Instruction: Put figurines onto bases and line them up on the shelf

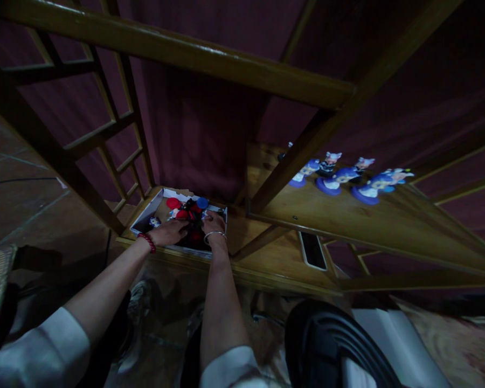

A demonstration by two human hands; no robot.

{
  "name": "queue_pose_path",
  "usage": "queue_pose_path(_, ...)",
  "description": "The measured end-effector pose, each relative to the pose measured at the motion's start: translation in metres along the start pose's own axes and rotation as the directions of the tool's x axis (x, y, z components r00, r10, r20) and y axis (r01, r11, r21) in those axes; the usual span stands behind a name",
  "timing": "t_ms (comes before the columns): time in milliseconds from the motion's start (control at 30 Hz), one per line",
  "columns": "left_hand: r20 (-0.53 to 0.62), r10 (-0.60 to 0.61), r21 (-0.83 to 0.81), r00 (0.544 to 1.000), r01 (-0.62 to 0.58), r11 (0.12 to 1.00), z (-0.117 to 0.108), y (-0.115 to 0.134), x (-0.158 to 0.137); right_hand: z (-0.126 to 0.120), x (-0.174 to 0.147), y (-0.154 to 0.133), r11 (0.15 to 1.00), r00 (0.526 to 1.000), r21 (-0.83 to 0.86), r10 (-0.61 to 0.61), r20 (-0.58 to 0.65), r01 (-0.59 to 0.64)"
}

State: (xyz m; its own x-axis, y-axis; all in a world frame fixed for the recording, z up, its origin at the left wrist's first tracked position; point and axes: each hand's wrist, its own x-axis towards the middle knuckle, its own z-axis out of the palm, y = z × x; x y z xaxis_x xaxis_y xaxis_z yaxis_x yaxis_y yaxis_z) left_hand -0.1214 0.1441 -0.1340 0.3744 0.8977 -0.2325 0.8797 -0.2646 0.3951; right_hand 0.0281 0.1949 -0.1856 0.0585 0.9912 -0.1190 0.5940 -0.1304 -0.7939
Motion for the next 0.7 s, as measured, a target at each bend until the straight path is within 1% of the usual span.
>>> queue_pose_path(67, 0.016, 0.003, 0.001, 1.000, -0.003, 1.000, 0.000, 0.000, 0.000, -0.002, 0.000, -0.001, 0.999, 0.999, -0.008, 0.035, -0.011, -0.035)
queue_pose_path(167, 0.039, 0.008, -0.001, 0.999, -0.008, 1.000, -0.001, 0.001, -0.001, -0.007, -0.004, -0.007, 0.996, 0.998, -0.066, 0.060, -0.028, -0.061)
queue_pose_path(300, 0.042, 0.022, 0.010, 0.999, -0.023, 1.000, -0.003, 0.003, -0.003, -0.014, -0.012, -0.017, 0.985, 0.998, -0.169, 0.032, -0.045, -0.039)
queue_pose_path(467, 0.021, 0.050, 0.012, 0.999, -0.050, 0.999, -0.004, 0.005, -0.003, -0.016, -0.017, -0.027, 0.954, 0.999, -0.299, 0.027, 0.040, -0.014)
queue_pose_path(600, 0.016, 0.037, 0.029, 0.999, -0.038, 0.999, -0.005, 0.008, -0.004, -0.008, -0.017, -0.031, 0.905, 0.997, -0.424, -0.014, 0.081, 0.047)
queue_pose_path(700, 0.013, 0.022, 0.036, 1.000, -0.023, 0.999, -0.006, 0.010, -0.006, -0.001, -0.017, -0.034, 0.877, 0.995, -0.474, -0.028, 0.101, 0.073)
